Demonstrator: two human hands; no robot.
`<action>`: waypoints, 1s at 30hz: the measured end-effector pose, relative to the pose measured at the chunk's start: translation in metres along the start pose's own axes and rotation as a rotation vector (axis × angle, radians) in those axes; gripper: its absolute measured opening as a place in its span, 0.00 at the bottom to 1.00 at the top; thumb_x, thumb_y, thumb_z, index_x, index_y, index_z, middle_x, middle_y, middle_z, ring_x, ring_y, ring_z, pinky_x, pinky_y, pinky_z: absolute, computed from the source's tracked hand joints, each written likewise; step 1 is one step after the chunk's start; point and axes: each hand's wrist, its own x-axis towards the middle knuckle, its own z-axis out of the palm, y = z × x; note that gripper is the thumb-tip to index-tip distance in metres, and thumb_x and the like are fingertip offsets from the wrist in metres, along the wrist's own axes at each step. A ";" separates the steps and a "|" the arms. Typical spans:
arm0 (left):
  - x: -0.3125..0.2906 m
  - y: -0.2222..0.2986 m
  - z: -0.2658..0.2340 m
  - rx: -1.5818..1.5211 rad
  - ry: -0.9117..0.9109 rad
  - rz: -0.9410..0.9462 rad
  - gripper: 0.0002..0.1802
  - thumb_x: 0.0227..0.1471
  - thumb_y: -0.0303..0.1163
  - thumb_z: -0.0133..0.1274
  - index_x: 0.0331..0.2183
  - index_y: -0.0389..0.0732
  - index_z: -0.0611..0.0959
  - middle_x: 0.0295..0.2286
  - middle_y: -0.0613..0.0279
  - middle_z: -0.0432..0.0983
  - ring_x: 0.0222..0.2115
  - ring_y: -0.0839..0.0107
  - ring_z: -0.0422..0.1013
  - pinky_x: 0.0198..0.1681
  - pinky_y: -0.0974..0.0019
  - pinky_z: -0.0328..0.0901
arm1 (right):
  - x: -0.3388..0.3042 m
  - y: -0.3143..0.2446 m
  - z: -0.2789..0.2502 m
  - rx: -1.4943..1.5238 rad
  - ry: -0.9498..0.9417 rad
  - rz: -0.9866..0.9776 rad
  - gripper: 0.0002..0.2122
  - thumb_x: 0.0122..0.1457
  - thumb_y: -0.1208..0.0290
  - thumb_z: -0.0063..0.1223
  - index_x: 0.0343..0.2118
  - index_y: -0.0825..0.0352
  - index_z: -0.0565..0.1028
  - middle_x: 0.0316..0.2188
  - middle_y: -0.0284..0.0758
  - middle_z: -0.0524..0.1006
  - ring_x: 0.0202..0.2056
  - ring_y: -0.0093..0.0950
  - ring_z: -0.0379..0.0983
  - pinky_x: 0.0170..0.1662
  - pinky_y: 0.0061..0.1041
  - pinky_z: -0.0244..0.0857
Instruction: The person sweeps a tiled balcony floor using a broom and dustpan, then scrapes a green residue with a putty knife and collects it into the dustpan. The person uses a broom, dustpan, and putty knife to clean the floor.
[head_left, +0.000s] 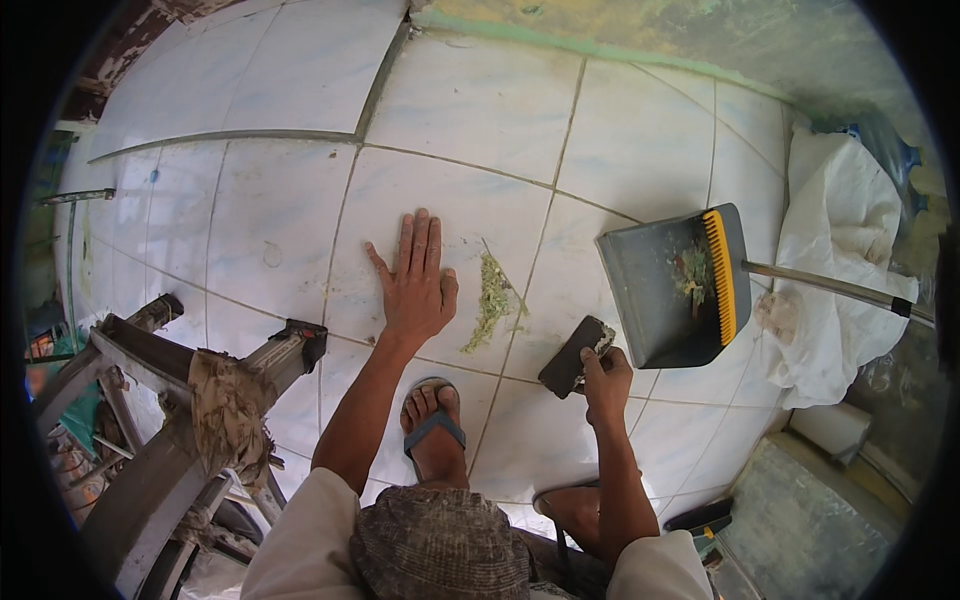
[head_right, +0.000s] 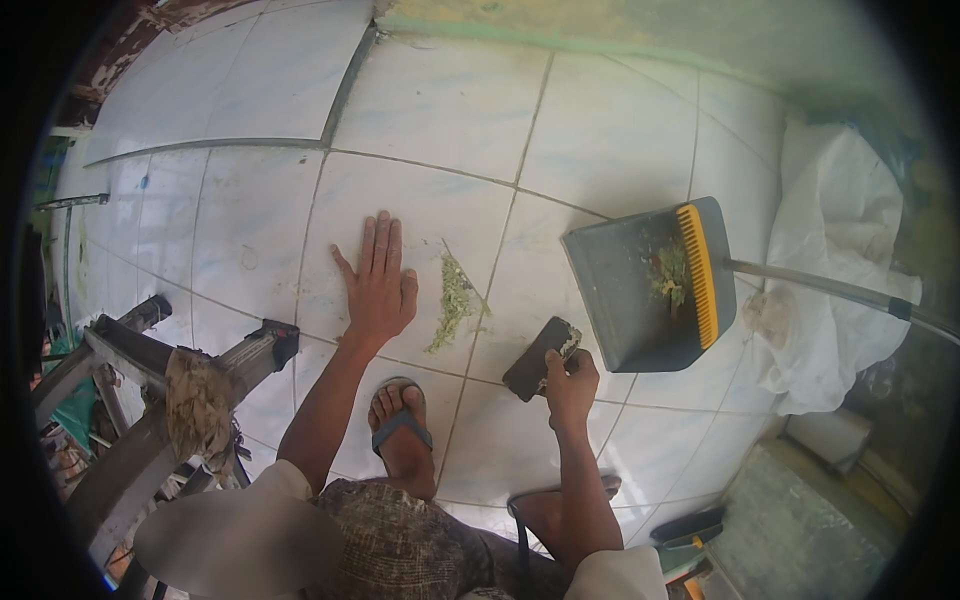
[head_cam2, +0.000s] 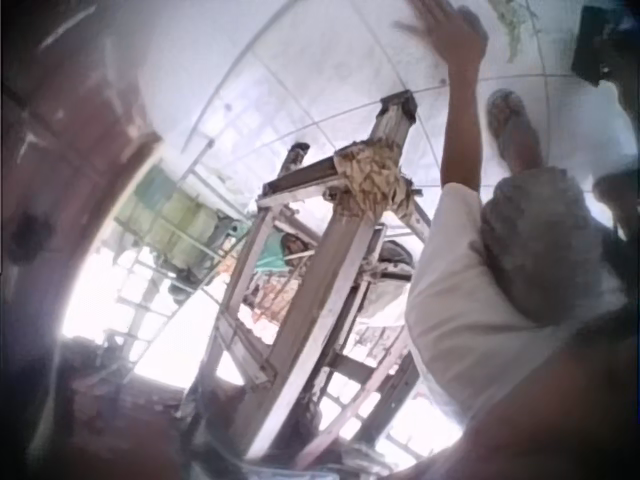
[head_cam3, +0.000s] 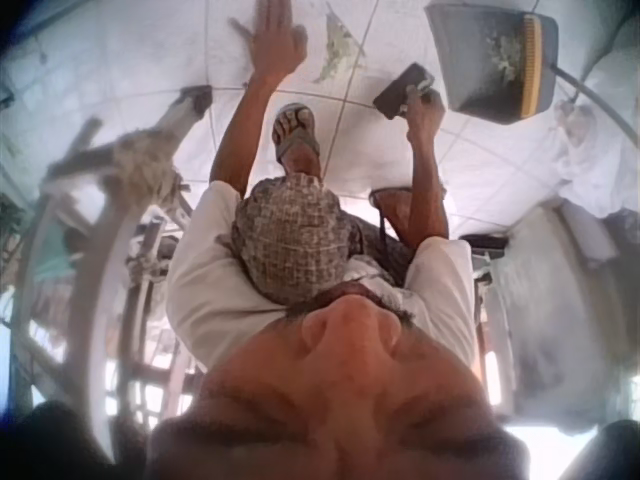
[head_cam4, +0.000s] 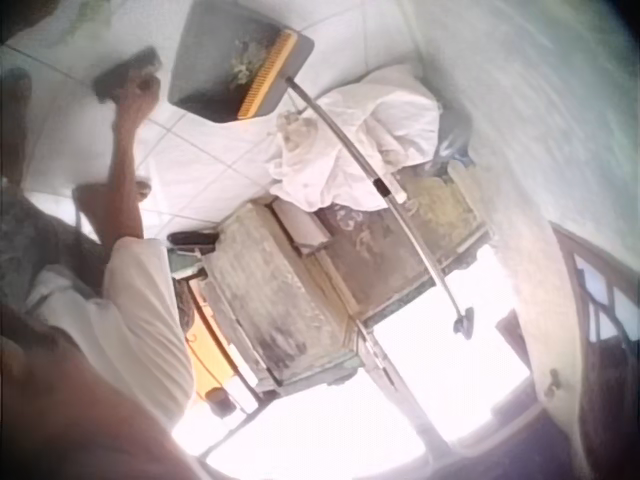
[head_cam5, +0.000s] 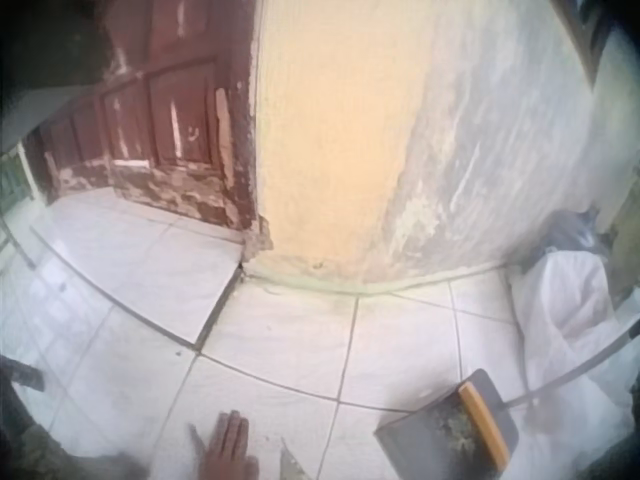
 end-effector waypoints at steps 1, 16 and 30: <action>0.003 -0.001 0.000 0.036 -0.005 0.025 0.41 0.57 0.41 0.43 0.67 0.32 0.56 0.69 0.49 0.46 0.71 0.55 0.41 0.64 0.23 0.23 | -0.002 0.009 0.001 -0.035 0.019 -0.024 0.11 0.57 0.72 0.59 0.35 0.76 0.74 0.27 0.40 0.77 0.27 0.27 0.75 0.27 0.28 0.70; -0.008 0.032 0.001 -0.076 -0.161 0.173 0.40 0.62 0.50 0.38 0.67 0.35 0.58 0.69 0.53 0.45 0.71 0.58 0.40 0.57 0.11 0.23 | -0.012 -0.017 0.107 -0.266 0.093 -0.394 0.12 0.53 0.72 0.62 0.23 0.72 0.69 0.19 0.43 0.74 0.22 0.37 0.71 0.31 0.36 0.66; -0.031 0.050 -0.006 -0.130 -0.327 0.264 0.43 0.59 0.52 0.47 0.68 0.40 0.57 0.71 0.61 0.42 0.71 0.66 0.38 0.57 0.12 0.20 | 0.023 -0.022 0.113 -0.139 -0.236 -0.129 0.08 0.56 0.74 0.61 0.28 0.73 0.75 0.23 0.38 0.78 0.25 0.23 0.72 0.29 0.28 0.67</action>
